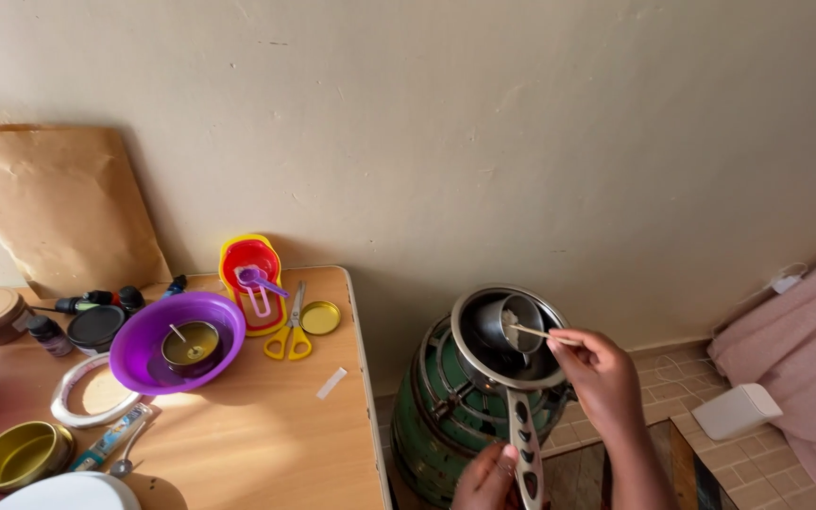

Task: Weighing wax flakes and then transferring them into a double boiler to melt while stirring with a wooden spatula.

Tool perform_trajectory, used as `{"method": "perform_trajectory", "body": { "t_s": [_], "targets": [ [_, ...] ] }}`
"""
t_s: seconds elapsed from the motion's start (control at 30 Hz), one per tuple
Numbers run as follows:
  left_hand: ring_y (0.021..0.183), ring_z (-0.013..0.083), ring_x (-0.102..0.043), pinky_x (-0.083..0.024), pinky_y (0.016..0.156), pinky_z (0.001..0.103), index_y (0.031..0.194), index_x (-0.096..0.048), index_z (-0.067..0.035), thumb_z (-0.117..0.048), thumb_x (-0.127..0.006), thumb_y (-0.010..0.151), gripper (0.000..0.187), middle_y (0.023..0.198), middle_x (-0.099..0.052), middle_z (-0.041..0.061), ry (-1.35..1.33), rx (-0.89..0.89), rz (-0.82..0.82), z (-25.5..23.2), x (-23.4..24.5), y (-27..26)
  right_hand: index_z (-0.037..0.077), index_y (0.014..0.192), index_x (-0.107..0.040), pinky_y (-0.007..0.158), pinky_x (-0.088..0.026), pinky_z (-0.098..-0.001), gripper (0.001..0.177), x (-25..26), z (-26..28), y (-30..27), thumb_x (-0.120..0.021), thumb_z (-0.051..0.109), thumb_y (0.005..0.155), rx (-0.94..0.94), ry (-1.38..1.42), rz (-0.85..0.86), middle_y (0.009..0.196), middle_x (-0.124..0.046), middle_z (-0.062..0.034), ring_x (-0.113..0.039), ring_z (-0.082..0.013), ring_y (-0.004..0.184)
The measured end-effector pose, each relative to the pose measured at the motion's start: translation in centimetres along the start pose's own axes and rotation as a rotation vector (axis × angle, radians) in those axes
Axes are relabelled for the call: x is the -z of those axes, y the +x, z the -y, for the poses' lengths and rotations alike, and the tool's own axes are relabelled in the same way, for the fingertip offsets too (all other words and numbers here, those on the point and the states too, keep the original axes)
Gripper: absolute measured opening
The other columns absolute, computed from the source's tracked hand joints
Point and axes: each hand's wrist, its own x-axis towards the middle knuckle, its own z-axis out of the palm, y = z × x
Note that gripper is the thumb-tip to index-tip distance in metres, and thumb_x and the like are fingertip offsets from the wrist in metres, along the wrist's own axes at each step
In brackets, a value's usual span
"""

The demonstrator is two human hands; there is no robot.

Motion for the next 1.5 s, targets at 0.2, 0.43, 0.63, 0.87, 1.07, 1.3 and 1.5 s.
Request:
{"method": "perform_trajectory", "body": {
  "t_s": [0.2, 0.43, 0.63, 0.87, 1.07, 1.3, 1.5],
  "targets": [
    [0.042, 0.0147, -0.046, -0.037, 0.044, 0.026, 0.099, -0.066, 0.004, -0.036, -0.048, 0.094, 0.044, 0.055, -0.053, 0.01, 0.066, 0.08, -0.314, -6.9, -2.1, -2.3, -0.002, 0.099, -0.07, 0.059, -0.049, -0.0225, 0.021, 0.1, 1.9, -0.2, -0.066, 0.011, 0.083, 0.006, 0.187, -0.087, 0.086, -0.073, -0.0109, -0.06, -0.0127, 0.067],
    [0.052, 0.0121, -0.043, -0.04, 0.052, 0.026, 0.093, -0.061, 0.0, -0.033, -0.042, 0.097, 0.038, 0.06, -0.049, 0.005, 0.097, -0.056, -0.392, -7.9, -1.8, -3.4, -0.004, 0.105, -0.067, 0.059, -0.051, -0.025, 0.023, -0.7, 2.1, -2.9, -0.062, 0.002, 0.083, -0.081, 0.34, -0.128, 0.081, -0.069, -0.0151, -0.06, -0.0169, 0.068],
    [0.054, 0.0138, -0.042, -0.039, 0.056, 0.031, 0.094, -0.059, -0.005, -0.037, -0.038, 0.099, 0.039, 0.063, -0.046, 0.005, 0.184, -0.012, -0.368, -7.4, -1.0, -2.8, -0.003, 0.105, -0.067, 0.071, -0.055, -0.0271, 0.023, -1.8, 1.1, -3.0, -0.062, 0.001, 0.083, -0.066, 0.4, -0.129, 0.089, -0.07, -0.0156, -0.066, -0.0183, 0.081],
    [0.055, 0.0115, -0.035, -0.029, 0.055, 0.028, 0.083, -0.06, -0.003, -0.033, -0.04, 0.099, 0.04, 0.06, -0.039, 0.002, 0.21, -0.147, -0.383, -6.3, -0.3, -2.4, -0.001, 0.105, -0.069, 0.072, -0.054, -0.0237, 0.025, -1.0, 1.8, -3.1, -0.065, 0.01, 0.083, -0.083, 0.258, -0.076, 0.092, -0.074, -0.0118, -0.068, -0.0141, 0.078],
    [0.055, 0.0114, -0.032, -0.026, 0.052, 0.029, 0.078, -0.057, -0.001, -0.03, -0.042, 0.098, 0.038, 0.06, -0.037, 0.001, 0.164, -0.29, -0.368, -5.7, -0.1, -2.8, 0.0, 0.1, -0.07, 0.068, -0.053, -0.0225, 0.021, -0.9, 1.2, -1.8, -0.066, 0.009, 0.082, 0.061, 0.245, 0.01, 0.088, -0.073, -0.0087, -0.066, -0.0118, 0.074],
    [0.057, 0.0108, -0.033, -0.027, 0.054, 0.028, 0.08, -0.055, -0.003, -0.032, -0.042, 0.098, 0.036, 0.063, -0.039, 0.001, 0.144, -0.326, -0.35, -5.5, 0.0, -3.1, 0.001, 0.092, -0.072, 0.061, -0.047, -0.0206, 0.016, -0.5, 3.1, -1.0, -0.064, 0.009, 0.08, 0.112, 0.128, 0.063, 0.077, -0.07, -0.0031, -0.057, -0.0077, 0.064],
    [0.057, 0.0097, -0.031, -0.027, 0.053, 0.026, 0.08, -0.055, -0.003, -0.029, -0.044, 0.098, 0.034, 0.062, -0.036, -0.001, 0.102, -0.412, -0.379, -6.9, 0.1, -3.5, 0.007, 0.09, -0.073, 0.053, -0.042, -0.0222, 0.016, 0.1, 4.9, -1.5, -0.062, 0.015, 0.081, 0.041, -0.098, 0.053, 0.068, -0.066, -0.0016, -0.05, -0.0086, 0.056]
  ]
}}
